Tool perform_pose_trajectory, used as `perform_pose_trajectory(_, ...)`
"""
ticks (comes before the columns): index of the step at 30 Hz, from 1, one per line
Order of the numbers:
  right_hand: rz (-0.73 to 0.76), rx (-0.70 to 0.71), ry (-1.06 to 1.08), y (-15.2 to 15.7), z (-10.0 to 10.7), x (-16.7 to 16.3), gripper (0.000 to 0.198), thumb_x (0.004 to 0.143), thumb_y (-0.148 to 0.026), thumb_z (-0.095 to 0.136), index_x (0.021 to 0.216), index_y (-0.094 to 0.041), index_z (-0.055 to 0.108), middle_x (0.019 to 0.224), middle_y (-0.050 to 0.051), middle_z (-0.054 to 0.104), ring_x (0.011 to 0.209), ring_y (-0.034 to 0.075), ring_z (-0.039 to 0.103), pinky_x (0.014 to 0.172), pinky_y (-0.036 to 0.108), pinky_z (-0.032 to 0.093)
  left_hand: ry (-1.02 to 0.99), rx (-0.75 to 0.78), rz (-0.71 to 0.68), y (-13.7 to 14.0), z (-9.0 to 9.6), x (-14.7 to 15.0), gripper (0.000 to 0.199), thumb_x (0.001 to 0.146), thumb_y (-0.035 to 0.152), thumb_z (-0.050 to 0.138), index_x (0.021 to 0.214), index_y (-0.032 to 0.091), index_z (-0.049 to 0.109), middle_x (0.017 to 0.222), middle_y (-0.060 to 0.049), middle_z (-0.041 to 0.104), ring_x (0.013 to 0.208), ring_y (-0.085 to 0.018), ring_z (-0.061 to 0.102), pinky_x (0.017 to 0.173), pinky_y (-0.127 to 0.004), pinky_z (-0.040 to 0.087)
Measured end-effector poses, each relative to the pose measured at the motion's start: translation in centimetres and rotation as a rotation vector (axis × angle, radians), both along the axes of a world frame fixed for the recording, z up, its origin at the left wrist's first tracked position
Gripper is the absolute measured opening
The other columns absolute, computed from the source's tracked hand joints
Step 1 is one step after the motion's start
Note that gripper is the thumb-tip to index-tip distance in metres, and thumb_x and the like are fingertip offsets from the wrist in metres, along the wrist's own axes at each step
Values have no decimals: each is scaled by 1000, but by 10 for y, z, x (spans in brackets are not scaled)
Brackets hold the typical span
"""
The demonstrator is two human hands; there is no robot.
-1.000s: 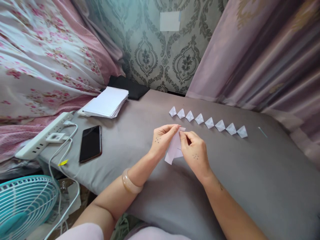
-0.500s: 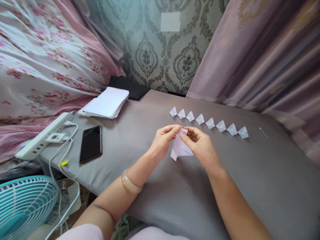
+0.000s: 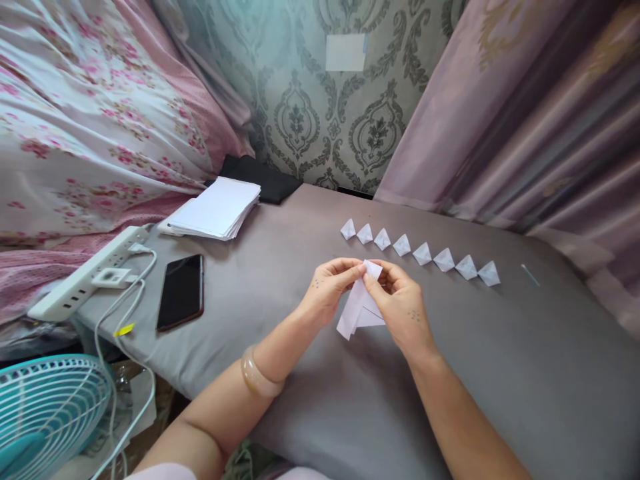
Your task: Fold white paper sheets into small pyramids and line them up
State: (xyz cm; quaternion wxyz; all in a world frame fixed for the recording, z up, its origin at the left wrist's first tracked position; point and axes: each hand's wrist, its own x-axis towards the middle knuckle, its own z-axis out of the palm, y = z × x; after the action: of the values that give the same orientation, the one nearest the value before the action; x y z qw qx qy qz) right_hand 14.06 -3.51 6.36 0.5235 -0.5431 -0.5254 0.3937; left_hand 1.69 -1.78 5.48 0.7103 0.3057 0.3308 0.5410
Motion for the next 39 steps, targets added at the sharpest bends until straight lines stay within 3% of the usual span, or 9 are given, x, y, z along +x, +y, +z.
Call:
perform_pose_trajectory(7, 59, 1, 53, 1, -5, -2, 33, 77, -43, 69, 100, -20, 70, 89, 7, 72, 77, 19, 67, 68, 31, 54, -26, -57, 10, 0, 3, -1, 24, 62, 29, 81, 73, 14, 66, 71, -2, 66, 62, -11, 59, 62, -25, 43)
perform_pose_trajectory(21, 20, 34, -16, -1, -6, -4, 34, 77, -44, 69, 102, -22, 72, 82, 2, 67, 70, 15, 60, 63, 29, 51, -25, -79, 81, 2, -2, 2, 22, 59, 28, 80, 68, 13, 66, 64, -2, 64, 57, -10, 56, 60, -24, 42)
perform_pose_trajectory(28, 15, 147, -191, -5, -2, -5, 27, 83, -36, 64, 106, -23, 72, 75, -2, 54, 65, 11, 53, 63, 26, 48, -3, -65, 98, 2, -2, 1, 20, 62, 27, 78, 68, 14, 66, 61, 0, 61, 57, -9, 54, 59, -24, 40)
perform_pose_trajectory(33, 7, 298, -319, -6, -2, -7, 27, 88, -27, 58, 111, -23, 70, 82, 1, 57, 70, 11, 56, 69, 27, 50, 1, -81, 109, 2, 1, 0, 21, 61, 28, 79, 67, 14, 64, 61, 1, 60, 55, -9, 53, 58, -24, 39)
perform_pose_trajectory(39, 23, 509, -646, -7, -4, -4, 34, 92, -19, 49, 122, -24, 64, 86, 5, 60, 80, 17, 56, 74, 33, 50, 19, -72, 129, 3, 0, -2, 20, 61, 26, 79, 68, 14, 65, 61, 1, 58, 56, -7, 51, 56, -22, 37)
